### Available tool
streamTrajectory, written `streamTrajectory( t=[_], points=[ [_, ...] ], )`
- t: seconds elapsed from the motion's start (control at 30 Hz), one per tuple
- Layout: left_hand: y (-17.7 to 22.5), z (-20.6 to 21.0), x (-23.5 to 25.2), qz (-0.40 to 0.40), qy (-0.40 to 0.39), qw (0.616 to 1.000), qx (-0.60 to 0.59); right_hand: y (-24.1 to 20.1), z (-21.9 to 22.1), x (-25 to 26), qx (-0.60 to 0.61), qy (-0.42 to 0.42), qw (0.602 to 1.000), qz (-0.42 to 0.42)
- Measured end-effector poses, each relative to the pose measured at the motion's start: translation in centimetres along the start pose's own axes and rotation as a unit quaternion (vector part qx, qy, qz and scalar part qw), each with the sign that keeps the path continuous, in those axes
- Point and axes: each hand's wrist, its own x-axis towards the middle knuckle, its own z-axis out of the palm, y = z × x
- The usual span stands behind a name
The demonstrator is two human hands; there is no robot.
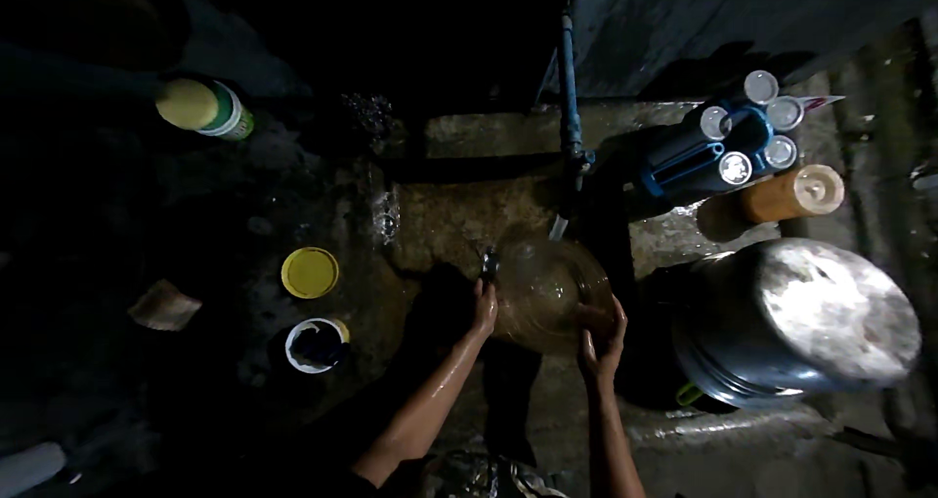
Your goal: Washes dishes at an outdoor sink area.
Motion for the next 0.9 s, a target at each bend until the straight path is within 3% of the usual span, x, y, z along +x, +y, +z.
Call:
streamTrajectory(
  t=[0.27, 0.47, 0.8, 0.9],
  points=[
    [0.1, 0.3, -0.9, 0.031, -0.026, 0.999, -0.021, 0.7, -1.0, -2.4, 0.049, 0.043, 0.997, -0.035],
    [0.8, 1.0, -0.7, -0.033, -0.071, 0.995, -0.069, -1.0, -2.2, -0.5, -0.008, 0.039, 0.999, -0.010],
    [1.7, 0.9, -0.8, -0.073, -0.052, 0.993, -0.076, -3.0, -1.8, 1.8, -0.065, 0.032, 0.997, -0.011],
    [1.5, 0.1, -0.5, -0.087, -0.031, 0.994, -0.062, -2.3, -1.7, 2.9, -0.038, 0.012, 0.999, 0.027]
  ],
)
